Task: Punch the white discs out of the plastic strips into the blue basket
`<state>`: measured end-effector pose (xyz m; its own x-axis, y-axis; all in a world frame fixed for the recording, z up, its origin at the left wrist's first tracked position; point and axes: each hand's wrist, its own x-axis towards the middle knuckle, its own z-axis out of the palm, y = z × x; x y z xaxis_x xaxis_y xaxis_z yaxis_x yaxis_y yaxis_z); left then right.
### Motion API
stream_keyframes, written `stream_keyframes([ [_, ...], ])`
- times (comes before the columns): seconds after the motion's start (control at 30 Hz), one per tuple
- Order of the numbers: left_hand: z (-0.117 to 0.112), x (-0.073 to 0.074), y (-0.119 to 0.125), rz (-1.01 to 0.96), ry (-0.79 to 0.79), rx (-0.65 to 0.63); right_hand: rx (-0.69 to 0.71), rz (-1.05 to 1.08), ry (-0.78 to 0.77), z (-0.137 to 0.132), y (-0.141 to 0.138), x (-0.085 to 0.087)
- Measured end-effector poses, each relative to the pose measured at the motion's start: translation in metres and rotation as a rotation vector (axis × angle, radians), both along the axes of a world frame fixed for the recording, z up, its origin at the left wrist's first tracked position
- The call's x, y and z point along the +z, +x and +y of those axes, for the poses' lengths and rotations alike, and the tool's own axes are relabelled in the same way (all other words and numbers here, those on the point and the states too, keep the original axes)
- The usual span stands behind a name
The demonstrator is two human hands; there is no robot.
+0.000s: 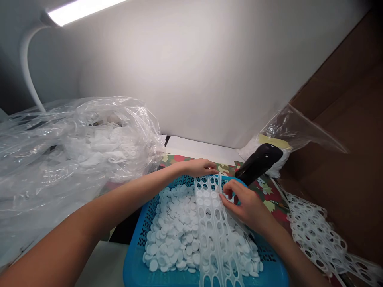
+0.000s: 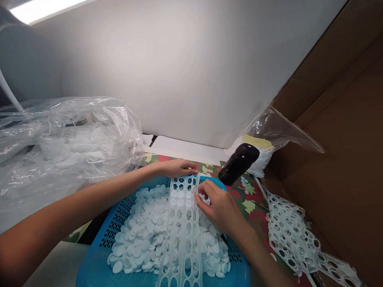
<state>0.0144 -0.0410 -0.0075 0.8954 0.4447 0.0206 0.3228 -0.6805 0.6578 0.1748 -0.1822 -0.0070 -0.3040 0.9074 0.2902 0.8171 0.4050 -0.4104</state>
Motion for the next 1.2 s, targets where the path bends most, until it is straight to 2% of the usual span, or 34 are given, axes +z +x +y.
stream_keyframes([
  [0.1,-0.001,0.002,0.000,0.013,-0.020,0.003,-0.063,0.257,-0.142,0.001,0.000,0.002],
  [0.2,-0.002,0.004,0.000,0.031,-0.020,0.010,-0.024,0.555,-0.354,0.006,0.001,0.003],
  [0.27,-0.002,0.004,0.000,0.039,-0.014,0.018,-0.007,0.668,-0.475,0.009,0.002,0.003],
  [0.33,-0.002,0.003,0.000,0.040,-0.011,0.023,-0.023,0.694,-0.530,0.011,0.002,0.004],
  [0.6,0.001,0.000,0.001,0.036,-0.021,0.006,-0.083,0.690,-0.519,0.010,0.003,0.007],
  [0.97,0.000,0.001,0.000,0.029,-0.003,-0.001,-0.066,0.739,-0.494,0.007,0.003,0.004],
  [1.2,0.000,0.001,0.000,0.034,-0.010,-0.001,-0.050,0.720,-0.493,0.006,0.000,0.008],
])
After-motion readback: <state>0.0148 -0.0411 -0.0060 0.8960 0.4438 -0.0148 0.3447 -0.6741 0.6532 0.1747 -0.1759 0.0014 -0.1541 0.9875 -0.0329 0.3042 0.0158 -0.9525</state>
